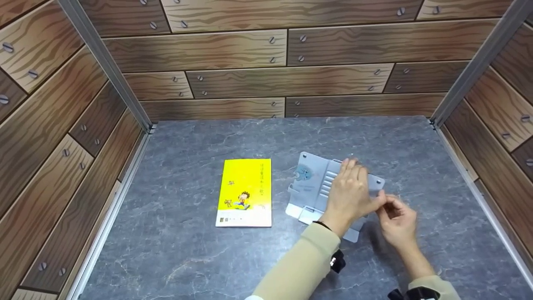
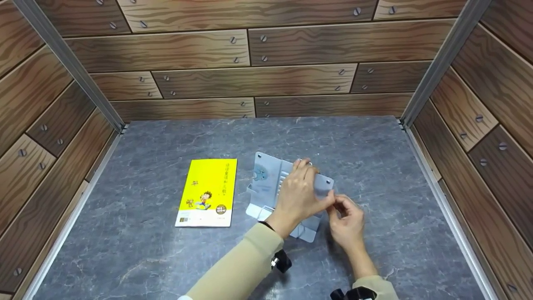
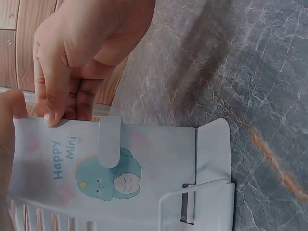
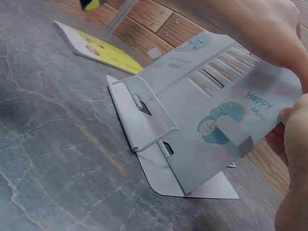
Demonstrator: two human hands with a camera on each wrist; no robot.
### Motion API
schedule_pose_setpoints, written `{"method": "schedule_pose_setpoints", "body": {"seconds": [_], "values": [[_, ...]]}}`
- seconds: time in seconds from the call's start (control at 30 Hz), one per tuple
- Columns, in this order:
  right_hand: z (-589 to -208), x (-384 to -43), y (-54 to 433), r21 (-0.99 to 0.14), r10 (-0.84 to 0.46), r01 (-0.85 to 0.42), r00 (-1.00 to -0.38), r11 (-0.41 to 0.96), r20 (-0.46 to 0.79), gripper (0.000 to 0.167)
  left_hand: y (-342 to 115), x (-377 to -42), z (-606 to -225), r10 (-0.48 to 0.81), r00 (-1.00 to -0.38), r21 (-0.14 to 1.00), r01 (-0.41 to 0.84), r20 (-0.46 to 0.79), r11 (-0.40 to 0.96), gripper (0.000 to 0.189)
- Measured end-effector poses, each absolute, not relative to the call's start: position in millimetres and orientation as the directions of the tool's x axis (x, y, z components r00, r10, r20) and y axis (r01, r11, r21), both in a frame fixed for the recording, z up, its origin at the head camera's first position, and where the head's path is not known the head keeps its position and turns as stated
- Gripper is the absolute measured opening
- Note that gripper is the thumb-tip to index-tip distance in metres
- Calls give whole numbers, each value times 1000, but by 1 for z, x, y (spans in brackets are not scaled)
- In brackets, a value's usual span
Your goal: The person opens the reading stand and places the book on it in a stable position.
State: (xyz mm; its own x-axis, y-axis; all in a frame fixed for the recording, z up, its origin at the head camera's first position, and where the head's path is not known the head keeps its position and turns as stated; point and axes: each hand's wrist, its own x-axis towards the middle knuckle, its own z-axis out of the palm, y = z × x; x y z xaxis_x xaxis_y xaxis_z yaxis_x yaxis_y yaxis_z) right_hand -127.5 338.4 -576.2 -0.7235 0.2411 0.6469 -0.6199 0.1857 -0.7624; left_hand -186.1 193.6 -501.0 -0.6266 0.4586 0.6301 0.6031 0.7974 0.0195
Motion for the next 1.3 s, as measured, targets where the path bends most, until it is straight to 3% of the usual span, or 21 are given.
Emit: {"method": "schedule_pose_setpoints", "body": {"seconds": [0.27, 0.43, 0.73, 1.3], "values": [[-580, -121, 325, -740, 328, -611, -663, 283, 673, 19, 192, -187, -502, 477, -578, 37, 661, 662, 750, 46], [-565, -112, 307, -712, 362, -633, -614, 305, 701, 10, 190, -189, -501, 497, -546, 47, 703, 674, 710, 40], [-575, -115, 298, -717, 396, -649, -606, 256, 690, 17, 180, -194, -502, 522, -530, 108, 763, 668, 637, 41], [-589, -116, 305, -644, 276, -765, -615, 22, 739, 25, 157, -200, -501, 588, -470, 153, 849, 658, 506, 44]]}}
